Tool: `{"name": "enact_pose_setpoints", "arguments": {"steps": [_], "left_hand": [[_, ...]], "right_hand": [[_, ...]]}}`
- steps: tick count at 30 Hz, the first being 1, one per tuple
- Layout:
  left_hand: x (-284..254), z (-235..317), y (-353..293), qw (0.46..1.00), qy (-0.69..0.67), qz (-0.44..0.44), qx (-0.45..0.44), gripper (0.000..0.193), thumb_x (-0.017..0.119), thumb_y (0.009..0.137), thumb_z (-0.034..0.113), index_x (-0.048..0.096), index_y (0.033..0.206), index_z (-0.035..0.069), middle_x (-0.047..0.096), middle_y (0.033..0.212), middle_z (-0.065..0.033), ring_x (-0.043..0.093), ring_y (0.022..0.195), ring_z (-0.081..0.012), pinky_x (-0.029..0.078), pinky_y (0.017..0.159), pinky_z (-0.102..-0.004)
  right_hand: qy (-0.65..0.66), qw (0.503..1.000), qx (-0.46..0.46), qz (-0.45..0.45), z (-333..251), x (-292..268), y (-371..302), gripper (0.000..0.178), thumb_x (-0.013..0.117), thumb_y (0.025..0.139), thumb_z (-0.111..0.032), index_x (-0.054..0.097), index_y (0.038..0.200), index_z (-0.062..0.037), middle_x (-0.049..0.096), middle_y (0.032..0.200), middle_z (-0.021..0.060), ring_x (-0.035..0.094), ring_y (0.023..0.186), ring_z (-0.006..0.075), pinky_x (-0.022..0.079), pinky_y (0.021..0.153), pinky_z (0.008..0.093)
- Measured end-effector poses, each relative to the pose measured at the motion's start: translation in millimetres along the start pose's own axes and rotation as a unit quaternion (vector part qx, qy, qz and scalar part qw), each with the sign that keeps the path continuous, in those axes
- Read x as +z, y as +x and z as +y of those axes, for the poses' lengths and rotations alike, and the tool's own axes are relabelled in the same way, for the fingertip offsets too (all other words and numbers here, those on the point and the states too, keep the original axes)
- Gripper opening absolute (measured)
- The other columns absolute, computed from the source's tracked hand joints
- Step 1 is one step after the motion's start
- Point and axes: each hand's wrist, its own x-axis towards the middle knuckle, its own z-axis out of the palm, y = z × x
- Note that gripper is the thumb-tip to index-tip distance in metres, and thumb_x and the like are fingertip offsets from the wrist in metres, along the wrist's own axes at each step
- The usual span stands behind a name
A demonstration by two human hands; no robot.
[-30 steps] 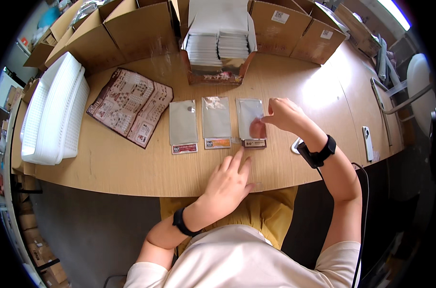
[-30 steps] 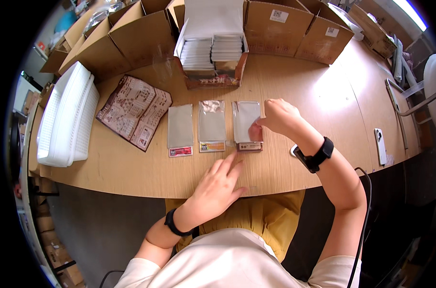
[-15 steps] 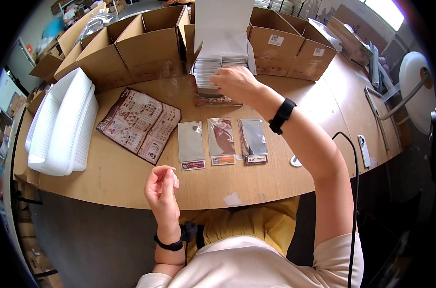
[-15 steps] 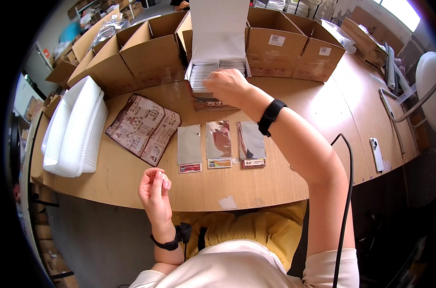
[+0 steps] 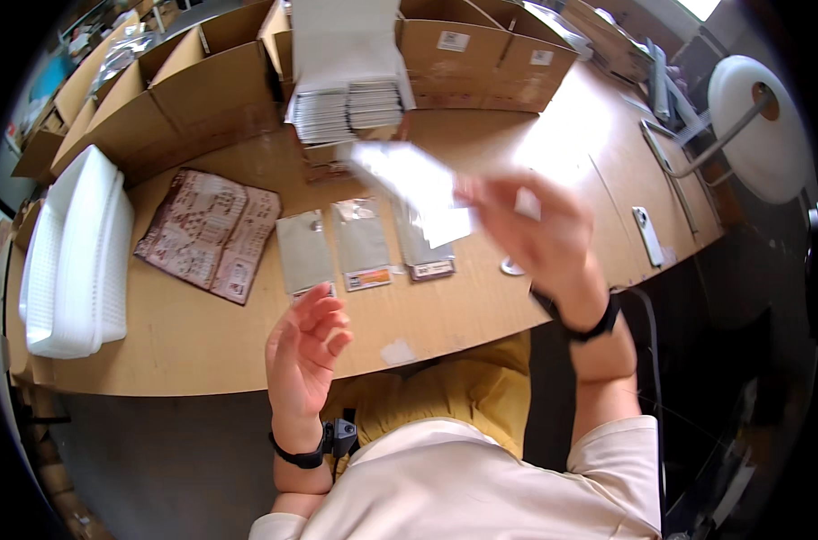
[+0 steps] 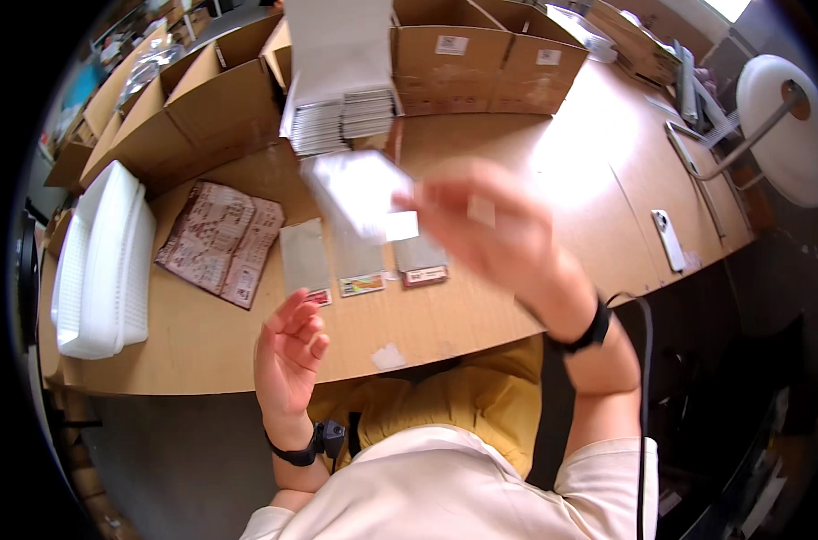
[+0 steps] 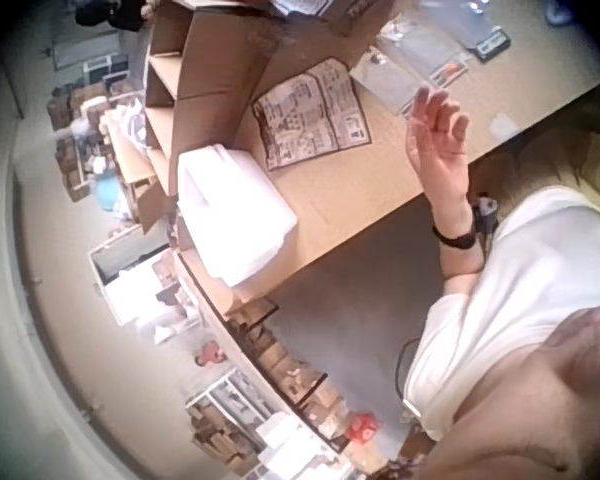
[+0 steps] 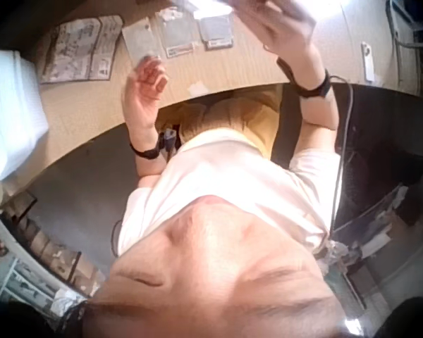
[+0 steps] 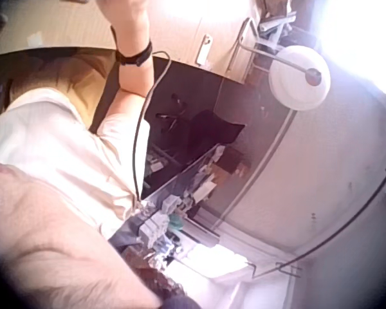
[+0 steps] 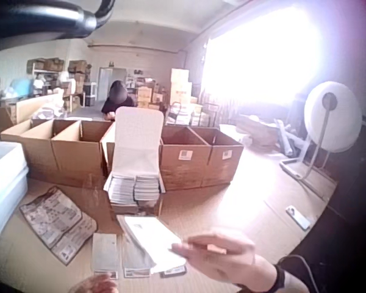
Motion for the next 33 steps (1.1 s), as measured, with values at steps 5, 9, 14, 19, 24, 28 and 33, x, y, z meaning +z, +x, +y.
{"name": "enact_pose_setpoints", "arguments": {"steps": [5, 9, 14, 19, 24, 28, 33], "left_hand": [[42, -47, -2, 0.975, -0.010, -0.199, -0.095, 0.081, 0.064, 0.084, 0.045, 0.028, 0.140, -0.001, 0.036, 0.141, -0.0185, 0.038, 0.130, -0.0293, 0.036, 0.103, -0.0421], [54, -65, 3, 0.982, 0.028, -0.135, -0.129, 0.062, 0.060, 0.088, 0.032, 0.034, 0.134, -0.001, 0.048, 0.129, -0.0197, 0.052, 0.117, -0.0276, 0.046, 0.096, -0.0375], [42, -57, 10, 0.989, -0.040, 0.065, -0.123, 0.020, 0.057, 0.087, 0.005, 0.055, 0.107, 0.000, 0.065, 0.101, -0.0116, 0.067, 0.086, -0.0196, 0.059, 0.066, -0.0291], [12, -29, 20, 0.977, -0.158, 0.100, -0.104, 0.023, 0.054, 0.089, 0.004, 0.053, 0.110, -0.006, 0.063, 0.102, -0.0157, 0.064, 0.096, -0.0219, 0.060, 0.072, -0.0268], [0, -11, 28, 0.921, -0.371, 0.075, -0.095, 0.026, 0.046, 0.092, -0.001, 0.047, 0.116, -0.012, 0.056, 0.115, -0.0206, 0.054, 0.112, -0.0260, 0.056, 0.087, -0.0290], [-1, -4, 27, 0.866, -0.482, 0.063, -0.117, 0.027, 0.044, 0.093, 0.000, 0.045, 0.118, -0.012, 0.052, 0.120, -0.0226, 0.050, 0.118, -0.0284, 0.053, 0.094, -0.0337], [10, -7, 25, 0.913, -0.389, 0.102, -0.068, 0.027, 0.049, 0.092, 0.002, 0.047, 0.116, -0.010, 0.056, 0.115, -0.0211, 0.055, 0.111, -0.0275, 0.056, 0.088, -0.0312]], "right_hand": [[-0.095, 0.991, -0.090, -0.015, -45, -3, -106, 0.028, 0.075, 0.067, -0.005, 0.073, 0.095, -0.0088, 0.063, 0.085, 0.0041, 0.053, 0.054, 0.0075, 0.038, 0.045, 0.0194], [-0.075, 0.997, -0.024, -0.008, -50, 6, -132, 0.031, 0.075, 0.066, -0.010, 0.072, 0.097, -0.0087, 0.063, 0.092, 0.0050, 0.055, 0.060, 0.0105, 0.042, 0.050, 0.0215], [-0.065, 0.952, 0.297, 0.039, -3, -15, -156, 0.039, 0.070, 0.080, -0.023, 0.062, 0.110, -0.0010, 0.060, 0.102, 0.0159, 0.058, 0.089, 0.0288, 0.049, 0.074, 0.0371], [-0.323, 0.817, 0.448, -0.166, 40, -31, -176, 0.055, 0.070, 0.079, -0.034, 0.054, 0.116, 0.0028, 0.053, 0.109, 0.0195, 0.054, 0.101, 0.0341, 0.048, 0.083, 0.0404], [-0.302, 0.803, 0.489, -0.159, 50, -19, -172, 0.058, 0.073, 0.076, -0.035, 0.054, 0.115, 0.0024, 0.051, 0.111, 0.0208, 0.053, 0.103, 0.0347, 0.048, 0.084, 0.0398], [-0.291, 0.807, 0.494, -0.137, 50, -18, -167, 0.056, 0.078, 0.070, -0.035, 0.057, 0.108, 0.0004, 0.052, 0.110, 0.0212, 0.057, 0.096, 0.0354, 0.049, 0.082, 0.0400], [-0.139, 0.866, 0.480, 0.015, 58, -13, -183, 0.054, 0.078, 0.070, -0.009, 0.050, 0.116, -0.0015, 0.059, 0.086, 0.0151, 0.062, 0.073, 0.0258, 0.051, 0.064, 0.0326]]}}
